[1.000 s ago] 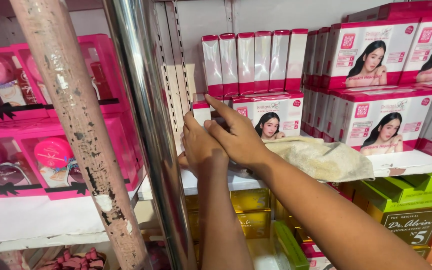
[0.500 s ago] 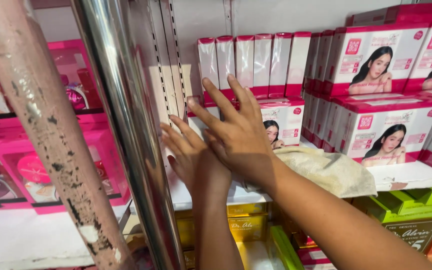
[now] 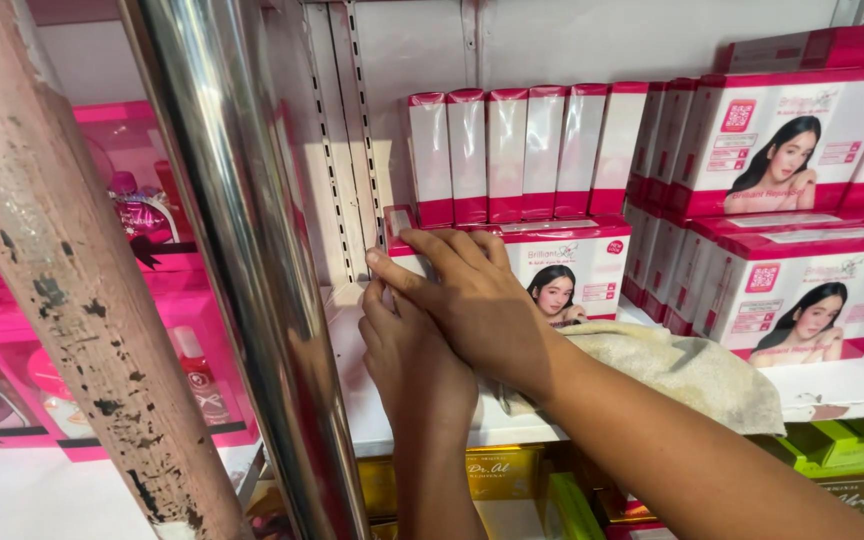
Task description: The person uses a cloth to wipe the surfaces of several pink and white product boxes on a store shelf. They pick up each box, wipe it thoroughly, and place it back in its position on the shelf.
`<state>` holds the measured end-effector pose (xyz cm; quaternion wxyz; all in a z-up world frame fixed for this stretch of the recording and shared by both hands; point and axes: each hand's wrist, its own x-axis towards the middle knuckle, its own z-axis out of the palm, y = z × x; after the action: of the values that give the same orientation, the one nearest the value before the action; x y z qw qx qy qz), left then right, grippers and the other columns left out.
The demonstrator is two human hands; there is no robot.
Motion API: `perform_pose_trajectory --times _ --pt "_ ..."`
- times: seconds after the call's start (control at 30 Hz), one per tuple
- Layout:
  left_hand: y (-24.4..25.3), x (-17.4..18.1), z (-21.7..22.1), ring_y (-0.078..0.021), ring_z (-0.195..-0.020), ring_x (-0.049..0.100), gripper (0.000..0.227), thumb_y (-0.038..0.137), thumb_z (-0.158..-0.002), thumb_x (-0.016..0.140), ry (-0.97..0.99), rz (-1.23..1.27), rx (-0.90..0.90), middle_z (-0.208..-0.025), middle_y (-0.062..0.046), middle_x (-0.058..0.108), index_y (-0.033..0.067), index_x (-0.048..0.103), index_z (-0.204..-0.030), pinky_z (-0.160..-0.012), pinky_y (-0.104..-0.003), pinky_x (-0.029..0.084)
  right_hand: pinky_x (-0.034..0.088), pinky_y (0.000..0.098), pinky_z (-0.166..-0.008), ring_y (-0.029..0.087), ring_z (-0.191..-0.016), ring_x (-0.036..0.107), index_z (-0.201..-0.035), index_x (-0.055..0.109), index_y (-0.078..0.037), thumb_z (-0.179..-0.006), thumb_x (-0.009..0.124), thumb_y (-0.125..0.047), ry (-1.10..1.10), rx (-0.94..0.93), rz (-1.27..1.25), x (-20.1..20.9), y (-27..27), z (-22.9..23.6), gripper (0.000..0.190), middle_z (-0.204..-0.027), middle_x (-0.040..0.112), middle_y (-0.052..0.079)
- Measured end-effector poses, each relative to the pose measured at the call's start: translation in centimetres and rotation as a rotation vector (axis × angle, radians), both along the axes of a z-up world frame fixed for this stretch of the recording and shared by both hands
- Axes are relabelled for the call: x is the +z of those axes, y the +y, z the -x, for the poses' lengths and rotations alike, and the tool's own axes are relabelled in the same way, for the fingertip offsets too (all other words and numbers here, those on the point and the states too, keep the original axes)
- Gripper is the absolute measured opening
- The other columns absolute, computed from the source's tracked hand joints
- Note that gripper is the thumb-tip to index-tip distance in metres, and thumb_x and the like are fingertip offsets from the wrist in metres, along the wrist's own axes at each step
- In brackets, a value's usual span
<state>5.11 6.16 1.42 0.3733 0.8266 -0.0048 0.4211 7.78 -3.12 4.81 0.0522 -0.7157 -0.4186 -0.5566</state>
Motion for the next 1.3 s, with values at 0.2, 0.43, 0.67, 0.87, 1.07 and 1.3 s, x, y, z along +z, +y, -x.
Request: perform_pose_trajectory --times 0.2,0.43,0.67,0.87,1.07,1.3 --pt "0.2 -0.9 -1.0 -0.0464 -0.137 0.039 0.085 -0.001 -0.084 0.06 -0.198 0.146 -0.149 -0.157 -0.027 0.025 -0.004 0.013 -0.155 -0.105 -0.045 0.041 0.051 0.0393 -0.096 0.033 -0.11 0.057 -0.137 0.063 -0.015 -0.089 0.066 -0.011 -0.04 0.012 0.033 0.5 0.8 -1.4 0.048 -0.129 0.061 0.017" --pt "0.1 -0.4 -0.6 -0.0419 -0.137 0.038 0.074 -0.001 -0.078 0.068 0.009 0.101 0.042 -0.15 -0.018 0.035 0.0066 0.033 -0.142 -0.104 -0.057 0.035 0.048 0.0433 -0.096 0.035 -0.111 0.055 -0.135 0.063 -0.007 -0.087 0.069 -0.014 -0.026 -0.015 0.003 0.4 2.1 -3.5 0.049 -0.124 0.059 0.018" --pt "0.2 -0.1 -0.4 -0.0334 -0.135 0.044 0.078 0.004 -0.085 0.062 0.16 0.096 -0.097 -0.145 -0.016 0.044 0.0088 0.027 -0.154 -0.098 -0.066 0.03 0.04 0.0475 -0.091 0.034 -0.115 0.053 -0.135 0.063 -0.012 -0.084 0.069 -0.025 -0.006 -0.149 -0.017 -0.5 2.3 -5.6 0.053 -0.133 0.058 0.018" --pt "0.1 1.3 0.9 -0.0264 -0.137 0.044 0.08 0.012 -0.088 0.061 0.284 0.046 -0.123 -0.149 -0.011 0.045 0.0114 0.023 -0.157 -0.106 -0.066 0.024 0.042 0.0502 -0.099 0.029 -0.127 0.052 -0.142 0.058 -0.016 -0.086 0.068 -0.026 -0.144 -0.316 0.033 -1.2 2.0 -6.0 0.058 -0.15 0.052 0.016" --pt "0.3 -0.3 -1.2 -0.0273 -0.137 0.042 0.09 0.018 -0.087 0.066 0.326 -0.041 -0.085 -0.15 -0.011 0.045 0.0061 0.012 -0.157 -0.108 -0.064 0.024 0.038 0.0541 -0.104 0.029 -0.138 0.047 -0.146 0.055 -0.017 -0.09 0.064 -0.029 -0.158 -0.333 0.041 -1.5 1.8 -6.7 0.058 -0.157 0.046 0.016" --pt "-0.2 2.2 1.8 -0.0336 -0.151 0.011 0.089 0.028 -0.093 0.06 0.299 0.039 -0.1 -0.176 -0.002 0.006 0.0267 0.008 -0.164 -0.111 -0.068 0.01 0.027 0.052 -0.117 0.025 -0.148 0.043 -0.147 0.057 -0.019 -0.096 0.061 -0.025 -0.175 -0.303 0.018 -0.6 0.7 -2.9 0.052 -0.159 0.048 0.008"
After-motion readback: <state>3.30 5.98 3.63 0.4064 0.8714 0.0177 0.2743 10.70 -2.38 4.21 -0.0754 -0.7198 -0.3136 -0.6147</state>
